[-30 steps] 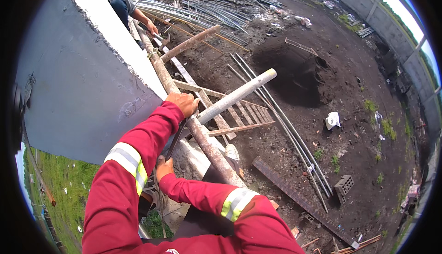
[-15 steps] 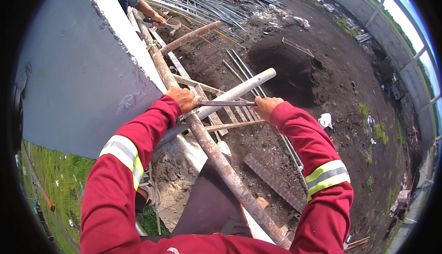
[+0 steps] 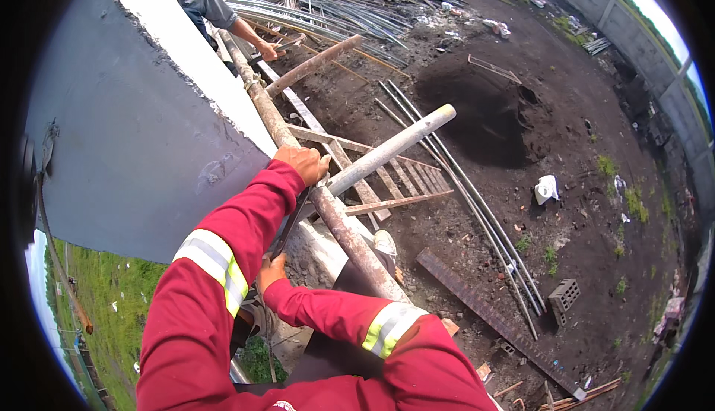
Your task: The person assembles scaffolding by connecting metal poles with clamps and tightening them with a wrench. They position the poles, secure the joints, and adjust the connections to ensure stability.
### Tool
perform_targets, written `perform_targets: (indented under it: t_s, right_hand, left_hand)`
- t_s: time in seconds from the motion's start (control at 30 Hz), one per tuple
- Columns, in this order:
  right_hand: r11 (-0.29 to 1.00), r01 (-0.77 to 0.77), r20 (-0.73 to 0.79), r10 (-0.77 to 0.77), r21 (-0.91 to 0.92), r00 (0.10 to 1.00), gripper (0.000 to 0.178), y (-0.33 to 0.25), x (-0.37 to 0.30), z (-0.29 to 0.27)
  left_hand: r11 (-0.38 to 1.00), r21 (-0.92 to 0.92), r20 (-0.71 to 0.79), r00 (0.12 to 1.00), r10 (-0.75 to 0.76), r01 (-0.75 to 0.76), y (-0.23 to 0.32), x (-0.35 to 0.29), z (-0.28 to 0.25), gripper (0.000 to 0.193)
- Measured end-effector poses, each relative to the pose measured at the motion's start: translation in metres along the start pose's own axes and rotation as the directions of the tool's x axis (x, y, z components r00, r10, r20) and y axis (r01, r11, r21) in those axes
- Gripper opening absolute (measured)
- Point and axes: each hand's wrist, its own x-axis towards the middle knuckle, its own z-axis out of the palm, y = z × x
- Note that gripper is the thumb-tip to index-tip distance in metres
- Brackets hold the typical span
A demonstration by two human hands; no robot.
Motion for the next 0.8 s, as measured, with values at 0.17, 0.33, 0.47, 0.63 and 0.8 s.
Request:
perform_targets:
  t_s: [0.17, 0.33, 0.47, 0.63, 0.8]
  right_hand:
    - [0.873, -0.486, 0.532, 0.427, -0.033, 0.731, 0.015, -0.04, 0.009, -0.136]
    - [0.336, 0.325, 0.347, 0.005, -0.884, 0.938, 0.024, -0.141, 0.086, -0.3]
    - [0.157, 0.377, 0.379, -0.024, -0.913, 0.925, 0.03, -0.176, 0.124, -0.307]
    - [0.865, -0.172, 0.464, 0.409, -0.471, 0.786, 0.019, -0.089, 0.045, -0.219]
    - [0.971, -0.199, 0.204, 0.17, 0.131, 0.964, 0.023, -0.028, 0.005, -0.052]
  left_hand:
    - [0.997, -0.035, 0.163, 0.984, -0.066, 0.073, 0.001, 0.005, -0.002, 0.058]
    - [0.995, -0.074, 0.134, 0.988, 0.079, -0.069, -0.004, 0.002, -0.004, 0.055]
    - [0.996, -0.058, 0.105, 0.991, 0.078, -0.072, -0.004, 0.0, -0.001, 0.051]
    - [0.997, -0.043, 0.016, 0.998, 0.064, -0.063, -0.004, 0.003, 0.004, 0.047]
    - [1.0, 0.001, 0.138, 0.99, -0.003, 0.003, 0.0, 0.005, -0.005, 0.055]
